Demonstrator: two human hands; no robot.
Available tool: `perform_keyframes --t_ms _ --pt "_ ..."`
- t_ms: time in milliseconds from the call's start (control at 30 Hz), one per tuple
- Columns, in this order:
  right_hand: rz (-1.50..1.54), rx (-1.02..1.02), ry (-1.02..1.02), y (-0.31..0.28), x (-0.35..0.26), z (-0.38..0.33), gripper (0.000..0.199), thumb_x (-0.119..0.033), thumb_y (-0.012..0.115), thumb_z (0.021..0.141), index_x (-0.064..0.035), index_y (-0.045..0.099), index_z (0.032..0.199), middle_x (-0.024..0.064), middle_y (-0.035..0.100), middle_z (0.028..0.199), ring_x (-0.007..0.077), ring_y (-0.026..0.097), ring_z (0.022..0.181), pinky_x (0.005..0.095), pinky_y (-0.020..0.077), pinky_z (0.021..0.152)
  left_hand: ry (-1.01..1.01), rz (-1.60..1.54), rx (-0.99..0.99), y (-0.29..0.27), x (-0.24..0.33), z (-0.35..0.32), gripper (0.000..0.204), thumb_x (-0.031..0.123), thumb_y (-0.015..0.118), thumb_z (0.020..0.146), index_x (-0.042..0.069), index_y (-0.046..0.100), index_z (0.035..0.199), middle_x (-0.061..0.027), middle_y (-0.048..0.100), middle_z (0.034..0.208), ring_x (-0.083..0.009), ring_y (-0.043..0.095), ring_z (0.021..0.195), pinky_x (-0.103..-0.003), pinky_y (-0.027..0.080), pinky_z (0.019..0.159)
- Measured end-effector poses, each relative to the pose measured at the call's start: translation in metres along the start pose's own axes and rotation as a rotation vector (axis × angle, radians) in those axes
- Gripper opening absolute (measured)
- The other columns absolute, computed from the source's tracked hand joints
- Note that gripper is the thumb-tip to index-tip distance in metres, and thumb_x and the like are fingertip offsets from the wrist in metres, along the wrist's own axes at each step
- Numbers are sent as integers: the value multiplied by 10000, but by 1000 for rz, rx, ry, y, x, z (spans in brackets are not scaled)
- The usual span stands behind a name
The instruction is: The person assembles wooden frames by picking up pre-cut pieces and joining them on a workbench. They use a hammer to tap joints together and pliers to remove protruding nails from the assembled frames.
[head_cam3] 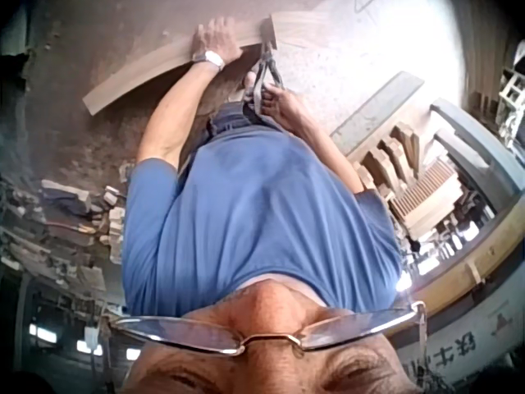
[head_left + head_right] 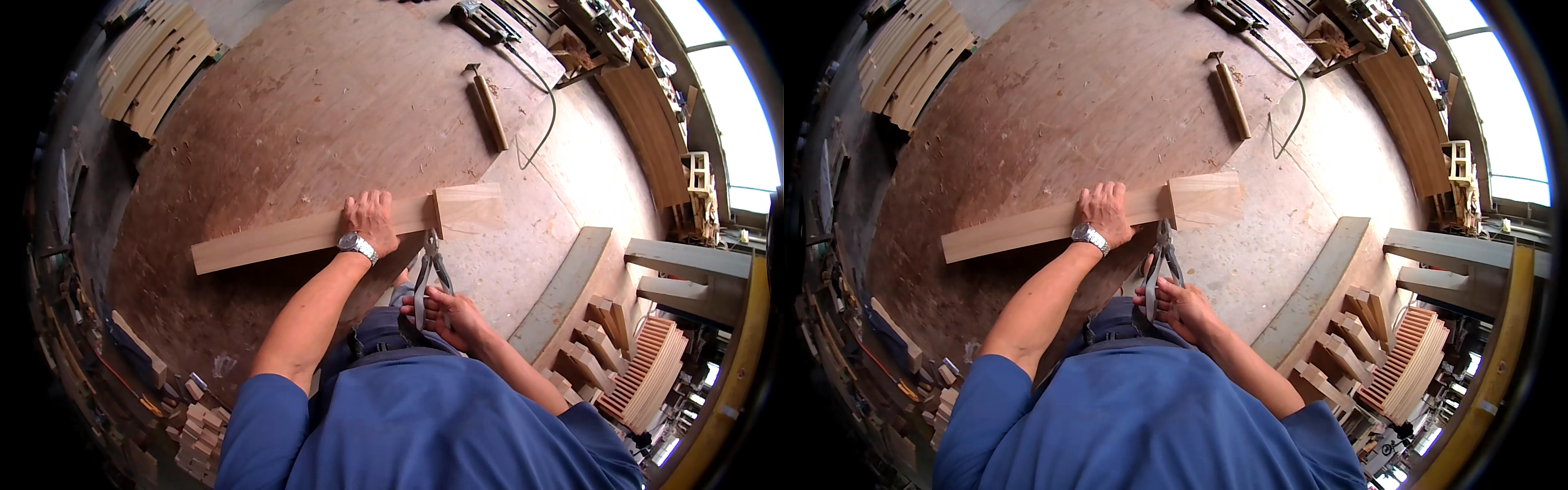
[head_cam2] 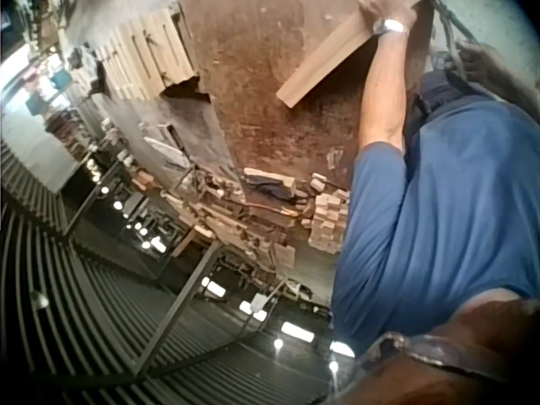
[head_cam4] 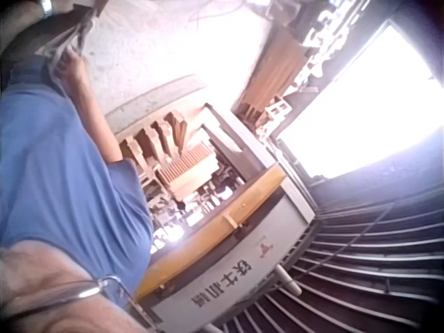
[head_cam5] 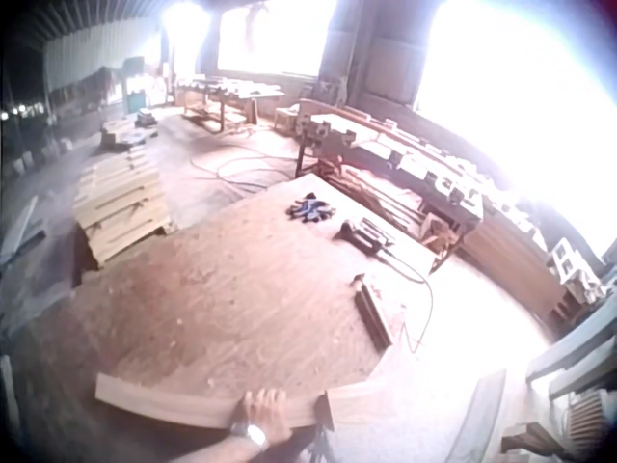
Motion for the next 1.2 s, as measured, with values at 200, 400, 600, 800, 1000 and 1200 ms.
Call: perform_keyframes --t_ms 200,400,600,800,1000,1200 --pt "170 7 -42 22 -1 7 376 -303 415 1124 17 519 1291 206 646 1250 317 641 1180 464 552 992 5 -8 30 1 0 -2 542 234 811 626 121 556 1091 -83 600 1084 -278 580 1083 -474 387 923" --pt "281 40 -76 46 8 33 452 -390 375 1127 22 493 1272 218 595 1298 330 612 1205 520 528 1029 -4 4 -25 -3 2 -1 572 256 832 626 112 561 1108 -89 606 1090 -282 582 1092 -479 400 934" --pt "346 -59 -171 89 2 60 580 -446 325 1125 75 455 1343 228 590 1329 326 602 1243 503 491 1090 186 -23 -70 -1 -22 5 636 364 850 616 92 568 1117 -120 647 1041 -308 634 1030 -471 489 853" --pt "428 54 -138 98 9 78 483 -465 467 1084 -2 559 1186 129 640 1040 266 649 943 440 562 921 272 -8 15 -35 -63 -17 652 448 865 620 91 582 1086 -117 661 980 -320 661 954 -456 514 798" --pt "375 105 -34 70 12 48 466 -497 552 1037 -35 587 1093 96 624 954 230 625 836 394 535 780 219 -1 31 -36 -67 -21 609 476 864 617 97 593 1009 -105 650 936 -318 656 910 -448 492 801" --pt "317 -55 169 26 -17 12 479 -528 522 1030 -51 568 1020 48 563 857 180 493 702 332 426 652 227 -36 62 -37 -67 -20 572 467 856 626 101 580 969 -111 652 902 -326 657 875 -450 491 776"
Point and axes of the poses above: each hand's wrist, its own z-axis towards the middle knuckle, its own y-axis out of the palm, x = y × z, the point moved 2 cm from there along z, towards the middle knuckle
